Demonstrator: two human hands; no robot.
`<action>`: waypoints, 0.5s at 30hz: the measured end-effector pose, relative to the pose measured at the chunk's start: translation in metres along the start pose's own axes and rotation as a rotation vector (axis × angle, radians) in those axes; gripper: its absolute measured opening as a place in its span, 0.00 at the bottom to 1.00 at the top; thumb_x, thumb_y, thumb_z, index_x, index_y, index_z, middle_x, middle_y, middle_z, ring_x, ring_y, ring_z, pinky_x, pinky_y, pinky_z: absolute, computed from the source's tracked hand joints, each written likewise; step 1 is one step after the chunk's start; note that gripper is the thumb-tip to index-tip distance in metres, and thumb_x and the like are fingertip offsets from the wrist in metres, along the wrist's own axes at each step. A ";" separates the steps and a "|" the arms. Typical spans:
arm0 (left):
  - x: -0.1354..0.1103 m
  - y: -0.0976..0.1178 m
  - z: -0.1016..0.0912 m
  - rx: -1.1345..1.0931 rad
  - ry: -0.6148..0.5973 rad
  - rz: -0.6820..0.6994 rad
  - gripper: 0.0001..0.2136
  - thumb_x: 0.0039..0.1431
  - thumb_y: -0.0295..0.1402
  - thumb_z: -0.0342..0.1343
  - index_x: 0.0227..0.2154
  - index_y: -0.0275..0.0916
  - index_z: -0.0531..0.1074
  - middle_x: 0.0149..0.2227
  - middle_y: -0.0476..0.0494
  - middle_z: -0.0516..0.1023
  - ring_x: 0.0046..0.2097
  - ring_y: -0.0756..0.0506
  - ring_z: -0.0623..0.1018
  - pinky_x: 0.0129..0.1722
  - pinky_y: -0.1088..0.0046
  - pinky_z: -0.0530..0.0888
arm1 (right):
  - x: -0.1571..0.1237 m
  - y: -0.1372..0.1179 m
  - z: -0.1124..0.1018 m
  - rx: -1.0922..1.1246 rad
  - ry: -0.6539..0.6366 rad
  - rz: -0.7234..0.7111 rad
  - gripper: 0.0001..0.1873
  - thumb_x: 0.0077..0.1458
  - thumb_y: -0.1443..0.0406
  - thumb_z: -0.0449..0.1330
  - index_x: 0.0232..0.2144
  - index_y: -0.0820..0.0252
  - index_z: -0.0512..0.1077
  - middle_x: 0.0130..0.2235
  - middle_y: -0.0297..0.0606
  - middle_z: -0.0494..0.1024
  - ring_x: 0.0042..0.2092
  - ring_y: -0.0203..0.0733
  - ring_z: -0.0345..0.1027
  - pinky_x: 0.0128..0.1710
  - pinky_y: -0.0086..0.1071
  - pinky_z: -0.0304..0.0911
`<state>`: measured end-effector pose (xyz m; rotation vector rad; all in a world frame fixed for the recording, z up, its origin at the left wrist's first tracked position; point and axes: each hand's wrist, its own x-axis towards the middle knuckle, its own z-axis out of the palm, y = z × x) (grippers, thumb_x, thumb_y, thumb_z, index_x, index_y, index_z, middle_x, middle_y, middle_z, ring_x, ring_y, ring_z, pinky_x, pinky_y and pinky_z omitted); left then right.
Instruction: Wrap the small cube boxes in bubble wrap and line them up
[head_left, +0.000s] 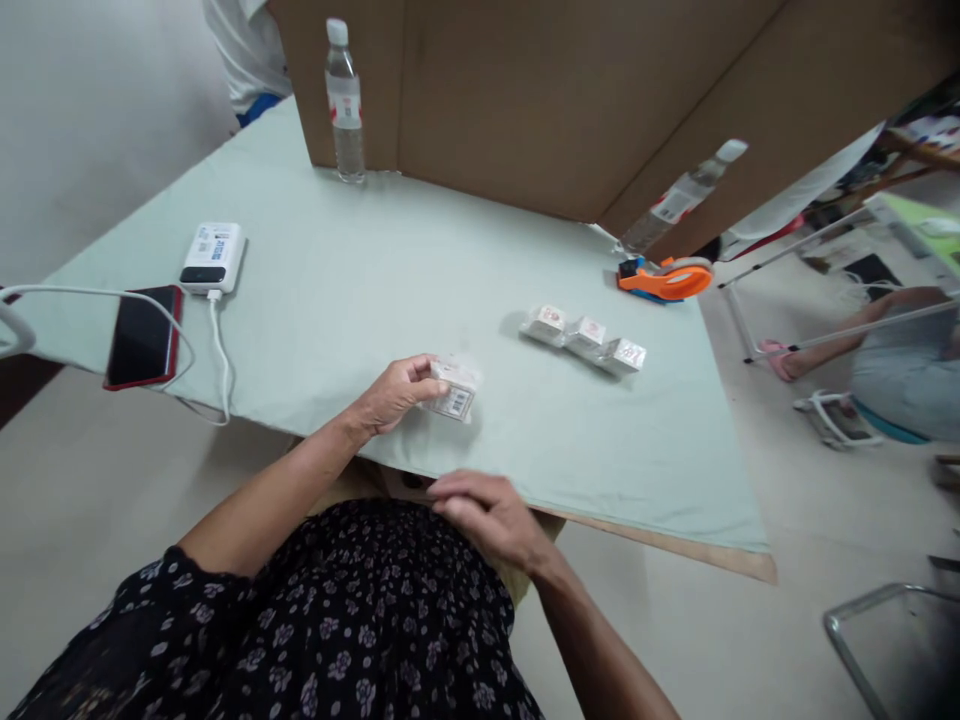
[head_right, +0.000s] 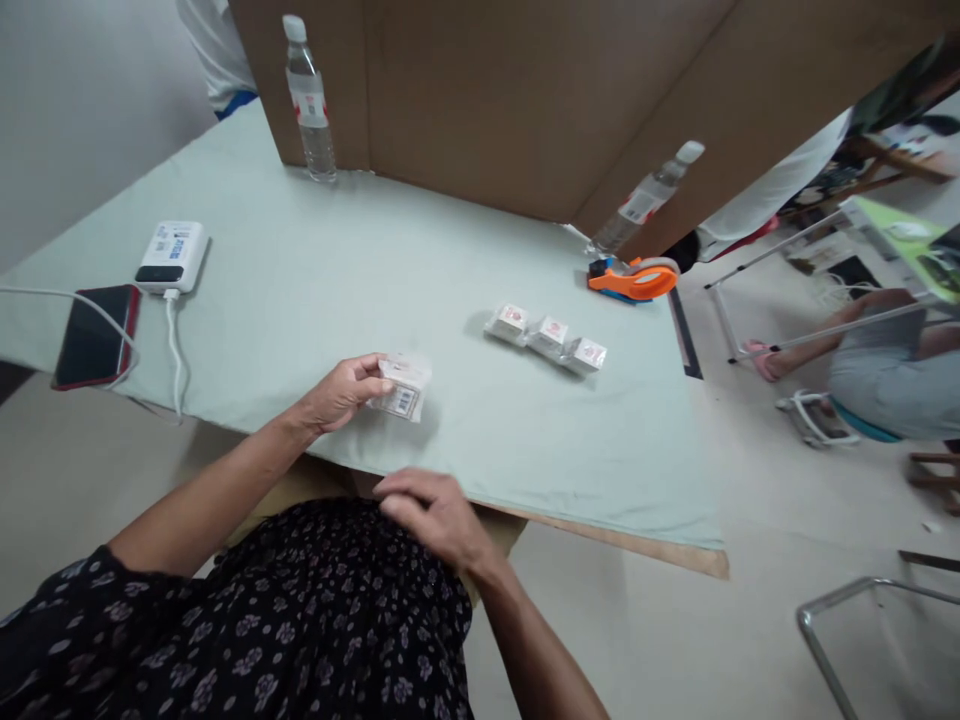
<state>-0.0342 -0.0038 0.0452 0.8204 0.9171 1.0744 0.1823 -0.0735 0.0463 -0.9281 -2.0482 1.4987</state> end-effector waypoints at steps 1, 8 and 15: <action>0.000 -0.005 0.002 -0.002 -0.006 -0.021 0.21 0.44 0.34 0.68 0.42 0.33 0.76 0.40 0.41 0.82 0.42 0.45 0.79 0.45 0.69 0.73 | 0.000 0.002 -0.011 0.044 0.177 0.082 0.14 0.63 0.56 0.58 0.39 0.55 0.80 0.35 0.38 0.83 0.36 0.42 0.77 0.40 0.38 0.73; -0.002 -0.018 0.012 0.010 -0.036 -0.067 0.22 0.43 0.35 0.69 0.43 0.32 0.76 0.41 0.40 0.82 0.41 0.46 0.79 0.44 0.70 0.73 | 0.059 0.034 -0.057 0.264 0.459 0.165 0.27 0.48 0.50 0.67 0.46 0.58 0.75 0.45 0.42 0.81 0.41 0.43 0.74 0.38 0.35 0.69; 0.002 -0.022 0.011 0.041 -0.019 -0.081 0.21 0.42 0.32 0.67 0.43 0.33 0.75 0.40 0.41 0.81 0.41 0.46 0.79 0.43 0.70 0.73 | 0.099 0.027 -0.059 0.302 0.402 0.156 0.17 0.46 0.52 0.67 0.31 0.58 0.77 0.30 0.32 0.78 0.34 0.38 0.68 0.38 0.34 0.64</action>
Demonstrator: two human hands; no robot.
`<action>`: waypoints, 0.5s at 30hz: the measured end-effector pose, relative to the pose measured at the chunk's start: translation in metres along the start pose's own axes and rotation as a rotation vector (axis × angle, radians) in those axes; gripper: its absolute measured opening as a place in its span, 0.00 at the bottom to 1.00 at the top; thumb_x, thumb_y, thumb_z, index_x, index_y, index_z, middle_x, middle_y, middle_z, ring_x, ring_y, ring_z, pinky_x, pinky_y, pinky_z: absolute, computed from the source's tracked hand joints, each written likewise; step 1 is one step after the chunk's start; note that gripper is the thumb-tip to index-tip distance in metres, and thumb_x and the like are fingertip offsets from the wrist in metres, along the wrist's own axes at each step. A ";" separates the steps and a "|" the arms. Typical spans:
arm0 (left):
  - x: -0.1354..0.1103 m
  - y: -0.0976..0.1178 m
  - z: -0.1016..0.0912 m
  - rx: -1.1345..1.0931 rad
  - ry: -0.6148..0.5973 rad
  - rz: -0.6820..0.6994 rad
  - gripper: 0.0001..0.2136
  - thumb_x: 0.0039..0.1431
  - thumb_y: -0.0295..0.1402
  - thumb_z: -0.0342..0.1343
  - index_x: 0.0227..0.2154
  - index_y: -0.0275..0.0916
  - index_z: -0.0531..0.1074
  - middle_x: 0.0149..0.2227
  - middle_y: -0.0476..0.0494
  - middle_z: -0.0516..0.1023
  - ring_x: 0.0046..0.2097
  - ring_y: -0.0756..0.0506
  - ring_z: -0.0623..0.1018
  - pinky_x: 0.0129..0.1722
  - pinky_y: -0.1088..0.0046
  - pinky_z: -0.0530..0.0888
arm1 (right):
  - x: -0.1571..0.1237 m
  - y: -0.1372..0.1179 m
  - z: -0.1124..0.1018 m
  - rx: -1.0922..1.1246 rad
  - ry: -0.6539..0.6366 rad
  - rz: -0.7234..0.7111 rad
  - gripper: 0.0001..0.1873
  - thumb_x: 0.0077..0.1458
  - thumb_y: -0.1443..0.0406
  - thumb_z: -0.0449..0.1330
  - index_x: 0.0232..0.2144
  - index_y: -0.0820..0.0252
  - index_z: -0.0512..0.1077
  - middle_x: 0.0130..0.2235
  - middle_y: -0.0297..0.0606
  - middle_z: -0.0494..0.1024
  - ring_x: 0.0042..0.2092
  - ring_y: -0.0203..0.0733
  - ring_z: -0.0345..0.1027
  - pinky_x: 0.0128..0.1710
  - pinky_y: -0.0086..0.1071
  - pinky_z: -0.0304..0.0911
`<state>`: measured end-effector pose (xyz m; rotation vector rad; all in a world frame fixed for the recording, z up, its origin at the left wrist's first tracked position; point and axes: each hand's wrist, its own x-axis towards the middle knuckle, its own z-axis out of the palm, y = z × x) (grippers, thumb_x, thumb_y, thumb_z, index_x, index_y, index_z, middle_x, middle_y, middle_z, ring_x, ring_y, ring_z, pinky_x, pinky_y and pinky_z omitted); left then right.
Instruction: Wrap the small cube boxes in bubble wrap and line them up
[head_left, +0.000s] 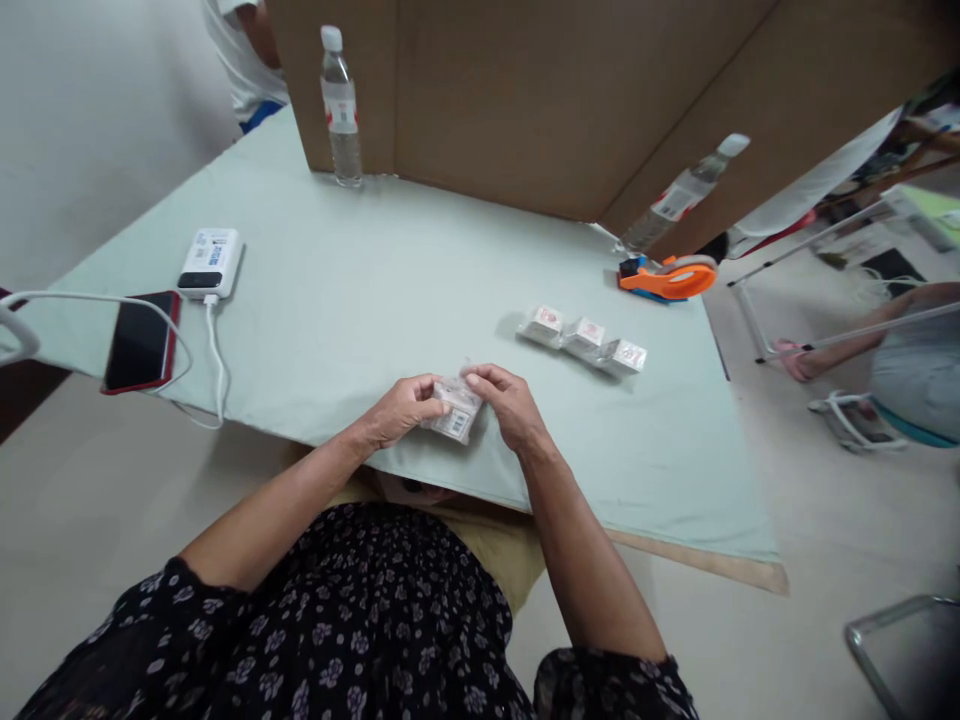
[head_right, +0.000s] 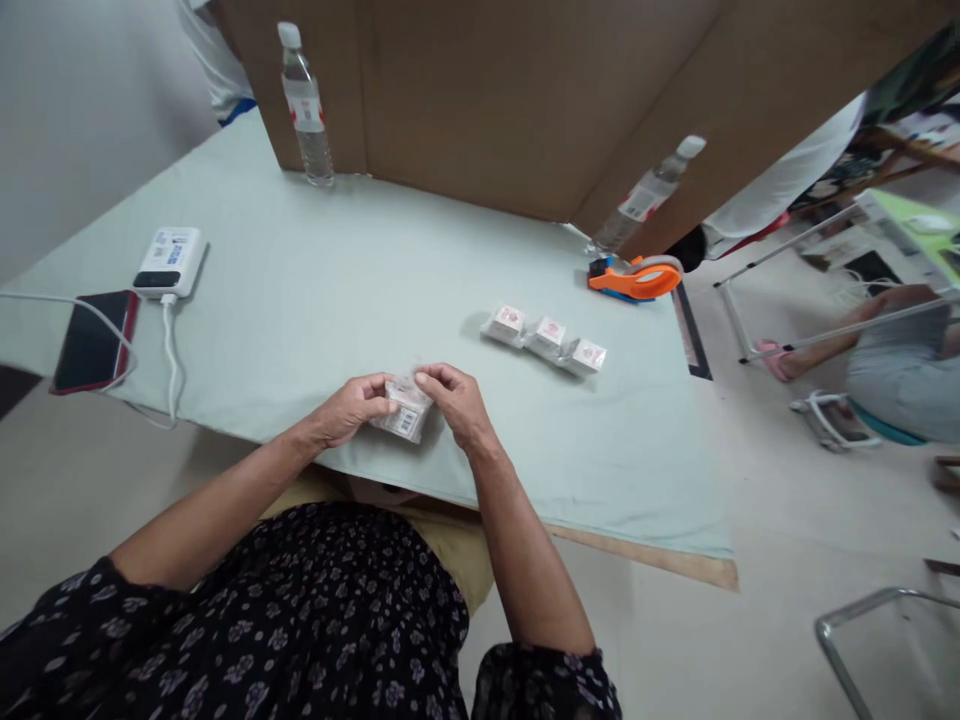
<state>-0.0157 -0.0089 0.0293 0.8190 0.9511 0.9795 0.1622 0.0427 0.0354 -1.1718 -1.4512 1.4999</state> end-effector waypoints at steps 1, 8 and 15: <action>0.001 -0.001 -0.001 0.007 0.011 -0.001 0.21 0.43 0.32 0.66 0.43 0.33 0.75 0.39 0.42 0.81 0.40 0.46 0.78 0.42 0.70 0.73 | 0.003 -0.001 0.001 -0.008 0.004 -0.007 0.16 0.46 0.53 0.67 0.29 0.58 0.76 0.28 0.31 0.76 0.32 0.37 0.66 0.36 0.33 0.63; 0.002 0.001 -0.004 0.263 0.085 0.052 0.16 0.50 0.34 0.59 0.43 0.35 0.76 0.36 0.46 0.79 0.36 0.48 0.76 0.39 0.72 0.71 | 0.009 0.001 0.011 -0.026 0.044 -0.076 0.10 0.49 0.58 0.63 0.25 0.58 0.70 0.25 0.28 0.70 0.28 0.34 0.60 0.32 0.30 0.59; 0.004 0.012 -0.009 0.543 0.105 0.072 0.14 0.53 0.36 0.55 0.39 0.35 0.77 0.33 0.47 0.77 0.32 0.49 0.72 0.33 0.73 0.67 | 0.019 -0.007 0.013 -0.163 -0.015 -0.127 0.10 0.51 0.58 0.61 0.24 0.59 0.71 0.25 0.30 0.70 0.29 0.35 0.61 0.33 0.31 0.58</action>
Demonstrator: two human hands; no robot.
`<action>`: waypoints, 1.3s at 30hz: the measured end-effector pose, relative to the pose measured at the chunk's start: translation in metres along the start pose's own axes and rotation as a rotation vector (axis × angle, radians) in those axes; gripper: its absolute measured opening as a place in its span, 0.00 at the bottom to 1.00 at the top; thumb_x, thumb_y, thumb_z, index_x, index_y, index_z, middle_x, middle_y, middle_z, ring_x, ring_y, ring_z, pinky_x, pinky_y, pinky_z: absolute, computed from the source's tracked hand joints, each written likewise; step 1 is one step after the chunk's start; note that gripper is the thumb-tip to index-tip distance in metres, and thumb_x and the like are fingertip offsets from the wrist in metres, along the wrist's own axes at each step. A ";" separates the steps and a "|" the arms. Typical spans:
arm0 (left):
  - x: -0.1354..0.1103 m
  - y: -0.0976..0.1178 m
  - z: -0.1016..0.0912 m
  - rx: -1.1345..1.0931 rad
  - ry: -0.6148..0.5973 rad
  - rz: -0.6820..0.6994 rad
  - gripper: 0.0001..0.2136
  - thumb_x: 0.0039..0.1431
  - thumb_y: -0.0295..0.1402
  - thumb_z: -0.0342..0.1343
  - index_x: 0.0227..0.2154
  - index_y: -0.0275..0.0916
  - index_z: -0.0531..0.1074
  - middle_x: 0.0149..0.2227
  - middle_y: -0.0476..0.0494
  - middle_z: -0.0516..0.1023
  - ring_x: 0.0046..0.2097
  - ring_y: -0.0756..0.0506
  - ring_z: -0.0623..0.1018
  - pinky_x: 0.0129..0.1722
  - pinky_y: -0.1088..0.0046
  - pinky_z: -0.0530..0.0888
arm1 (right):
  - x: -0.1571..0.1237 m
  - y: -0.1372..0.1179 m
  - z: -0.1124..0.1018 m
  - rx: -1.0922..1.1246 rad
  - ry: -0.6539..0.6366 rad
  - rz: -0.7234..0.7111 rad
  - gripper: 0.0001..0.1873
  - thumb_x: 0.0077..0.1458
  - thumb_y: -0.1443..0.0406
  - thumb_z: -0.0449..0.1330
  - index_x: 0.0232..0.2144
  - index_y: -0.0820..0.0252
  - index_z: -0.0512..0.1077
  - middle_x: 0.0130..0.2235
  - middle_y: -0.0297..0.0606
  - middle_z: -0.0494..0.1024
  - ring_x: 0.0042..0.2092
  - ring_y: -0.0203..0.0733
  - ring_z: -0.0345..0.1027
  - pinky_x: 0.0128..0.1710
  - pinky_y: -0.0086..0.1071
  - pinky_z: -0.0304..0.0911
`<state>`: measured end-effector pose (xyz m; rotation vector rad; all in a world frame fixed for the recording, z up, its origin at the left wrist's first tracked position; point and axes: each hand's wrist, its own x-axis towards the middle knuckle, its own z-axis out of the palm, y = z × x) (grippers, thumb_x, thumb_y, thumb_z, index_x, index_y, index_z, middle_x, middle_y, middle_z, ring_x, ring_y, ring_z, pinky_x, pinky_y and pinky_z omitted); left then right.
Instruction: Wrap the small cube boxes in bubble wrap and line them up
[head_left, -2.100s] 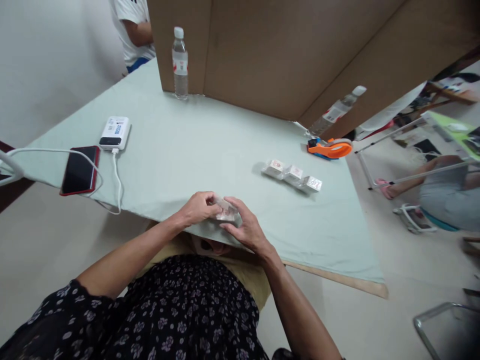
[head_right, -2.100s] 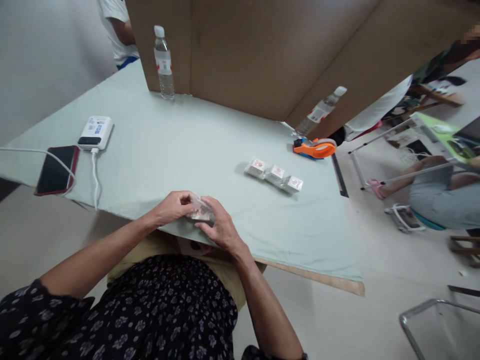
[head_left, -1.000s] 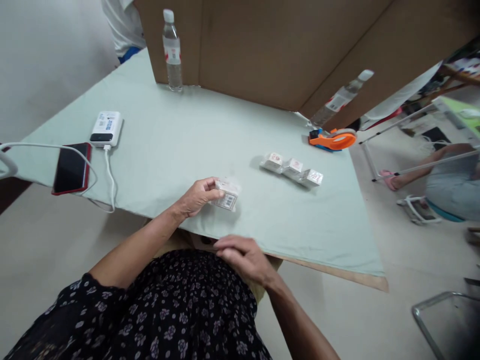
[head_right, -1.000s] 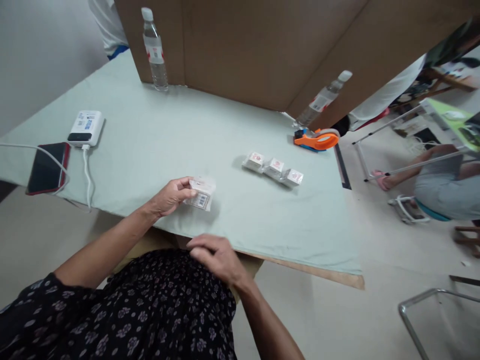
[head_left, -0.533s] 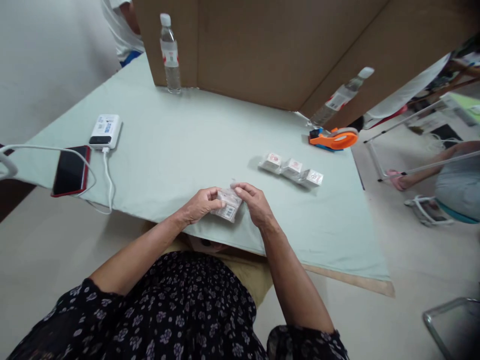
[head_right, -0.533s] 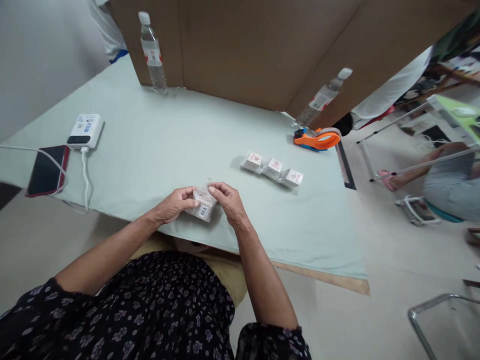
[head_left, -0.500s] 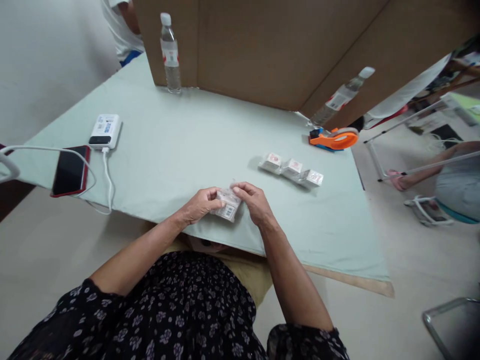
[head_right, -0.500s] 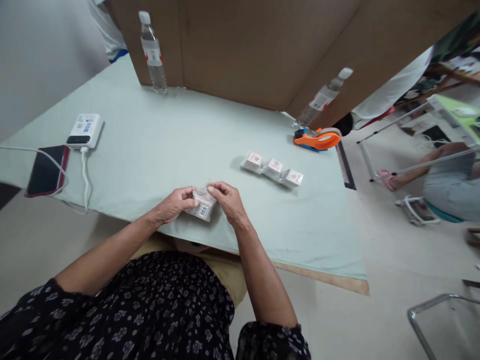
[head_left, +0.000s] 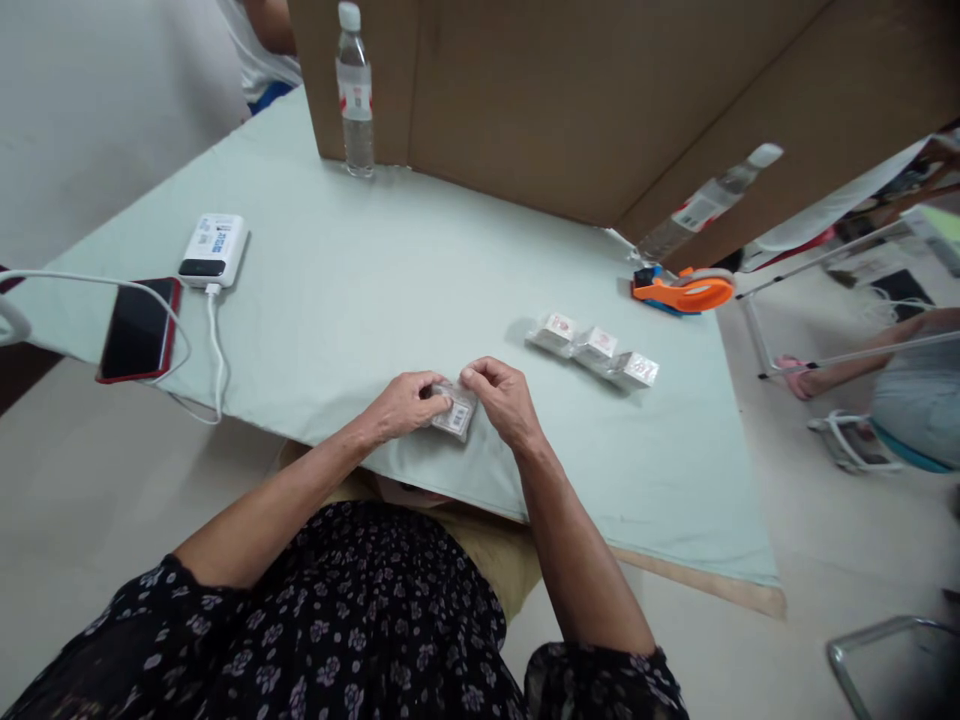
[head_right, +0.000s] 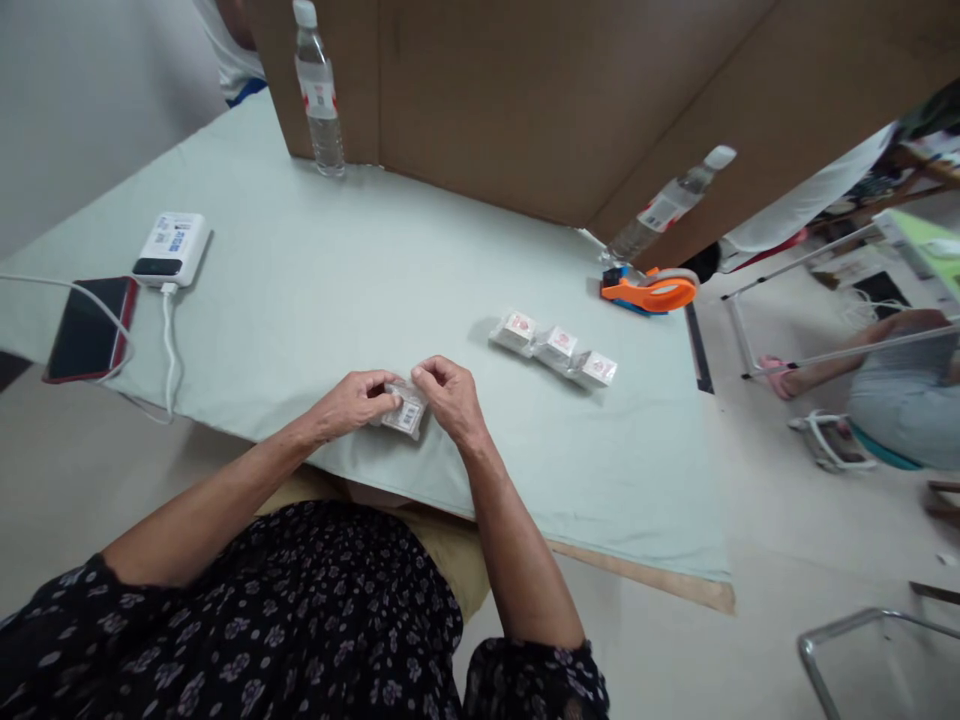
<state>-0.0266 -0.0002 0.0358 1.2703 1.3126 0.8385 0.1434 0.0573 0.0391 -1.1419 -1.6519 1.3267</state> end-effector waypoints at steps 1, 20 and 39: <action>0.000 0.000 -0.001 0.022 -0.002 0.007 0.14 0.53 0.36 0.54 0.38 0.35 0.77 0.32 0.47 0.77 0.32 0.49 0.72 0.33 0.73 0.66 | 0.001 0.000 0.000 -0.017 -0.001 -0.011 0.11 0.51 0.58 0.61 0.24 0.59 0.71 0.24 0.30 0.70 0.29 0.35 0.61 0.32 0.31 0.57; 0.001 -0.007 -0.003 0.191 0.137 0.032 0.18 0.58 0.36 0.51 0.45 0.33 0.77 0.33 0.45 0.77 0.33 0.48 0.72 0.33 0.73 0.69 | -0.033 0.008 0.014 -0.750 0.131 -0.471 0.08 0.62 0.63 0.60 0.34 0.52 0.80 0.38 0.38 0.80 0.46 0.47 0.69 0.48 0.42 0.61; 0.001 -0.010 -0.003 0.122 0.124 0.045 0.18 0.58 0.36 0.49 0.45 0.33 0.77 0.36 0.42 0.80 0.35 0.46 0.75 0.36 0.71 0.71 | -0.042 0.011 -0.025 -0.683 -0.068 -0.424 0.25 0.57 0.54 0.64 0.55 0.53 0.71 0.60 0.47 0.71 0.63 0.55 0.62 0.62 0.54 0.57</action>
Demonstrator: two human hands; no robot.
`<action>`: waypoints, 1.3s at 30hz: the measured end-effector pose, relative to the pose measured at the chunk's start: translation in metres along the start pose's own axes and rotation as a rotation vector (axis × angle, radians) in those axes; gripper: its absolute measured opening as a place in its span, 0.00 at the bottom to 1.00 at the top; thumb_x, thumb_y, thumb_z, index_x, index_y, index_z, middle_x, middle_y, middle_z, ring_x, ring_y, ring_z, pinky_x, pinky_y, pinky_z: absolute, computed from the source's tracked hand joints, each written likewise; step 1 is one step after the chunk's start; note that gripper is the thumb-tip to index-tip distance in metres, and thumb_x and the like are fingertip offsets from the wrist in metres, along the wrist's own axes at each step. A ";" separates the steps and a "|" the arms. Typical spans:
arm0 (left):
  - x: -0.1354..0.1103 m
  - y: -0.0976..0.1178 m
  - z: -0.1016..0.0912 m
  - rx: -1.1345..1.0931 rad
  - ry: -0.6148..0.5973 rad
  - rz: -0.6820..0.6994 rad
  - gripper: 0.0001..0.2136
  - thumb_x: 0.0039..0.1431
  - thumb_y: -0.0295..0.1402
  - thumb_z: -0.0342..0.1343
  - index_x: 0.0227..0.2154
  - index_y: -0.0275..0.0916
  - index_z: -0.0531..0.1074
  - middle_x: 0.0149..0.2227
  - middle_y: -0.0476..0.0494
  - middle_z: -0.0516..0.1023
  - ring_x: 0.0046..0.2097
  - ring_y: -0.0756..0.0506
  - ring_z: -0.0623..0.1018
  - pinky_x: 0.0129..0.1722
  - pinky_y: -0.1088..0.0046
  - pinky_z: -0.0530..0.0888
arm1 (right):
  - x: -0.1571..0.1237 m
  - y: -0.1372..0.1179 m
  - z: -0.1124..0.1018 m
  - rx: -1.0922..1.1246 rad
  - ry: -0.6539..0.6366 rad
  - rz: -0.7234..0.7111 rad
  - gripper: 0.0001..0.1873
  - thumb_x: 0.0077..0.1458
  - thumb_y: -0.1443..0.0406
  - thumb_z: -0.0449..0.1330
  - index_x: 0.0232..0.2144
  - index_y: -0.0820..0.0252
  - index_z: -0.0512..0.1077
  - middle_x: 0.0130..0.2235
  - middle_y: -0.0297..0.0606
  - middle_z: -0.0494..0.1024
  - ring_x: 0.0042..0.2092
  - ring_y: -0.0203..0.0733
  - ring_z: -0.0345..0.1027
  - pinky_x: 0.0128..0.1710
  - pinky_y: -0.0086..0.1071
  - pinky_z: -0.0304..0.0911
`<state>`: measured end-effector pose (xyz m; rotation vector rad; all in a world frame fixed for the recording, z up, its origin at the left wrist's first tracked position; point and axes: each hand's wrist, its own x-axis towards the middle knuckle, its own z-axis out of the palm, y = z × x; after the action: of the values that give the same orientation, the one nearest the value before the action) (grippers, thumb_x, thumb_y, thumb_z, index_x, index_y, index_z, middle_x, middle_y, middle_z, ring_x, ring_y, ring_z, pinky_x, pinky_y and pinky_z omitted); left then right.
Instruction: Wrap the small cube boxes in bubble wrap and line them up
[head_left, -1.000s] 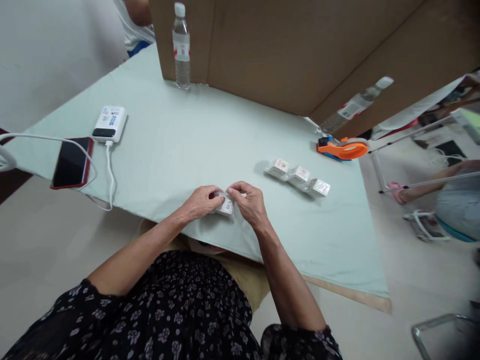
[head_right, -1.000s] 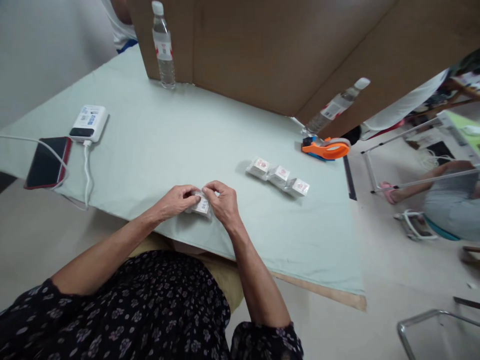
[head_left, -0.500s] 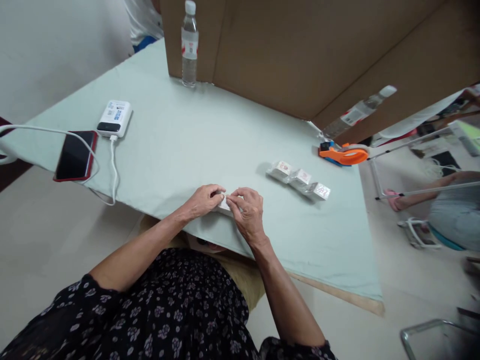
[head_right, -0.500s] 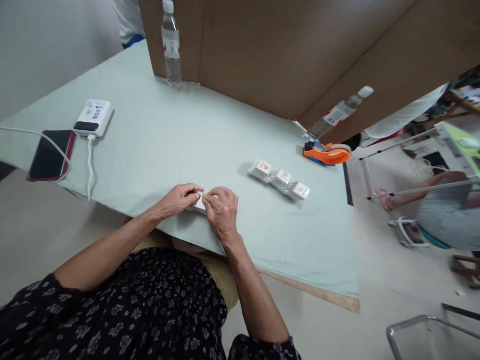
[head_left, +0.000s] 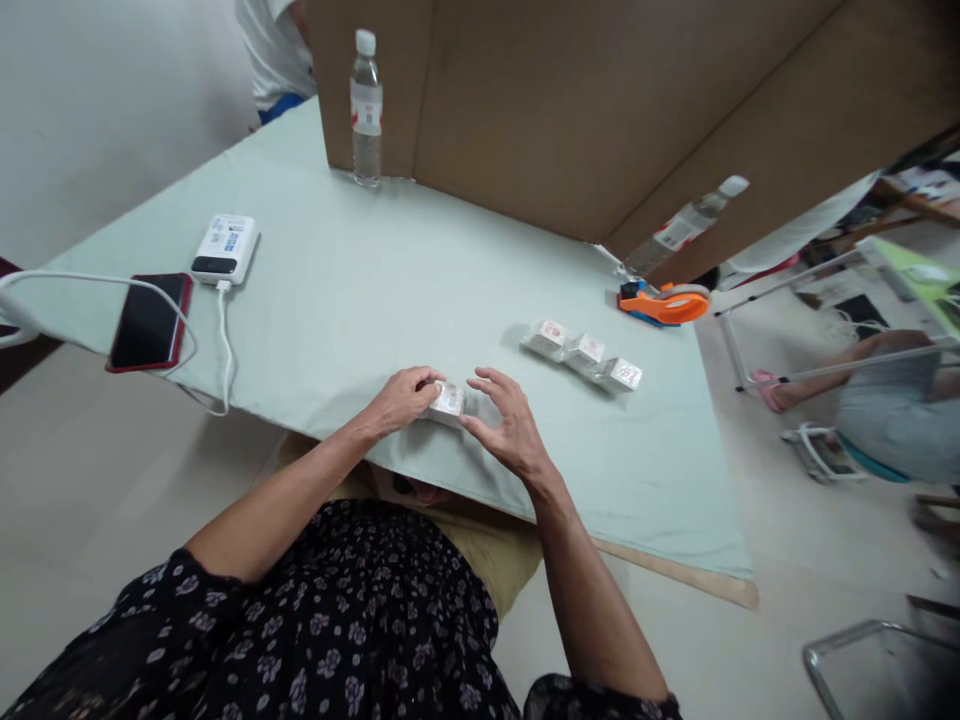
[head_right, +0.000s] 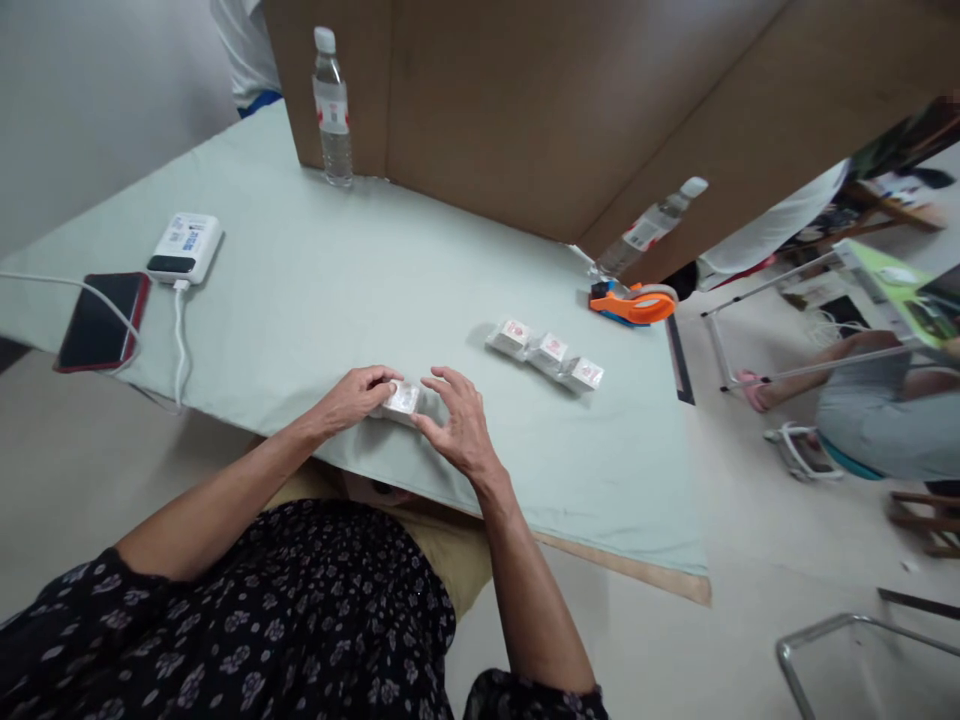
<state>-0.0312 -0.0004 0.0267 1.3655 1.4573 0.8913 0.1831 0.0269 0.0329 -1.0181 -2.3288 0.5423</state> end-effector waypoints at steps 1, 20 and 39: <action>0.000 0.000 0.000 -0.003 -0.002 0.000 0.18 0.57 0.36 0.49 0.45 0.33 0.77 0.37 0.42 0.80 0.36 0.46 0.75 0.36 0.71 0.71 | 0.002 0.002 0.000 -0.002 -0.038 -0.001 0.27 0.56 0.53 0.64 0.56 0.54 0.69 0.61 0.48 0.70 0.64 0.55 0.61 0.62 0.54 0.57; 0.003 -0.001 -0.001 0.036 -0.027 0.020 0.17 0.59 0.37 0.50 0.45 0.34 0.76 0.38 0.42 0.80 0.38 0.45 0.76 0.39 0.69 0.73 | 0.001 -0.002 0.000 -0.010 -0.094 0.026 0.38 0.57 0.51 0.63 0.66 0.48 0.58 0.66 0.46 0.65 0.67 0.55 0.57 0.63 0.55 0.57; -0.004 -0.003 -0.012 0.341 -0.037 0.330 0.35 0.50 0.31 0.57 0.64 0.38 0.60 0.61 0.36 0.71 0.60 0.36 0.69 0.62 0.53 0.65 | 0.016 0.001 0.019 0.019 -0.061 0.014 0.41 0.54 0.58 0.65 0.66 0.56 0.57 0.55 0.47 0.76 0.56 0.55 0.69 0.56 0.52 0.61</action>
<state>-0.0432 -0.0037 0.0283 1.9064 1.4229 0.8389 0.1629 0.0368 0.0225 -1.0235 -2.3664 0.6086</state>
